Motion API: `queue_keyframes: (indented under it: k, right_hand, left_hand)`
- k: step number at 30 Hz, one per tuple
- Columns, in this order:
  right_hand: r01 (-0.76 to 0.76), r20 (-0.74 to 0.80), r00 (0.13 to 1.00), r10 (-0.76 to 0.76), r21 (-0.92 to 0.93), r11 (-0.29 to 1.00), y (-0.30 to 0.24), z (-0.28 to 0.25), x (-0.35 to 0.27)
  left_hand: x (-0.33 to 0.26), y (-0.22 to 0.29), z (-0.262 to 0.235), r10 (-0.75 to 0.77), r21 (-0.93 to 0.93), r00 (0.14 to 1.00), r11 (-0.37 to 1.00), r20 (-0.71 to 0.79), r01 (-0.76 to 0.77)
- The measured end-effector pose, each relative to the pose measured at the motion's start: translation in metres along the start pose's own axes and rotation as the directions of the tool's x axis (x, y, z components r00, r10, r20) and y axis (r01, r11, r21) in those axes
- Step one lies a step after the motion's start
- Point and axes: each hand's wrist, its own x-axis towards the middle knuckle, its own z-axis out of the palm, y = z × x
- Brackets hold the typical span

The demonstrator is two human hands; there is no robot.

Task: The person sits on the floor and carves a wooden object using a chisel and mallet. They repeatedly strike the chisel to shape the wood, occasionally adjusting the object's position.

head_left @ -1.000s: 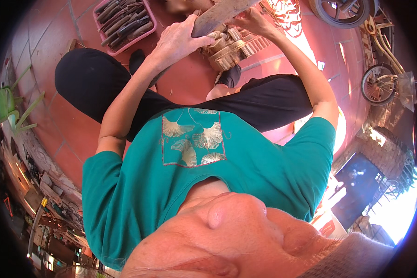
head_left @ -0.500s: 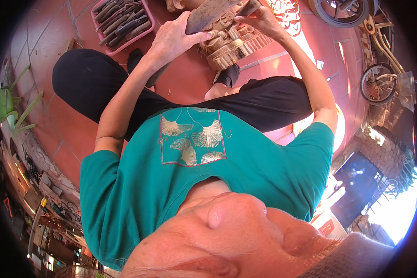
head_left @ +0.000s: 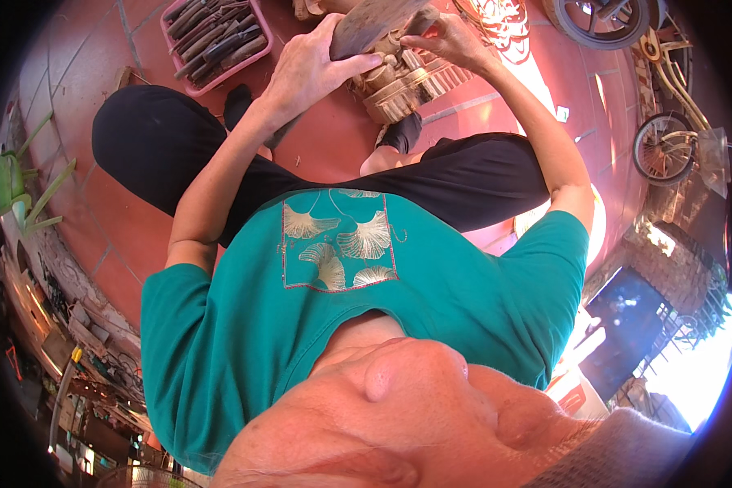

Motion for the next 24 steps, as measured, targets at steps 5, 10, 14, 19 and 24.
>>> queue_keyframes:
  k: [5,10,14,19,24]
  right_hand:
    - [-0.179,-0.018,0.984,0.179,-0.207,0.962,-0.007,0.009,0.011]
    - [0.165,-0.233,0.957,-0.173,-0.055,0.985,0.006,0.022,0.01]
    - [0.021,-0.132,0.991,-0.032,-0.082,0.996,0.006,0.017,0.008]
    - [-0.101,-0.065,0.992,0.111,0.137,0.985,0.028,0.018,0.01]
    - [-0.255,-0.014,0.966,0.257,0.094,0.962,-0.032,-0.009,-0.005]
  left_hand:
    - [-0.003,-0.011,0.008,-0.044,0.19,0.995,0.981,0.095,0.025]
    - [-0.004,0.005,-0.003,-0.105,0.249,0.976,0.967,0.19,0.056]
    - [-0.007,0.014,-0.003,-0.077,0.082,0.988,0.994,0.136,0.066]
    - [-0.002,-0.006,0.001,-0.121,0.305,0.977,0.95,0.177,0.062]
    - [-0.003,0.001,-0.009,-0.225,0.176,0.958,0.965,0.176,0.194]
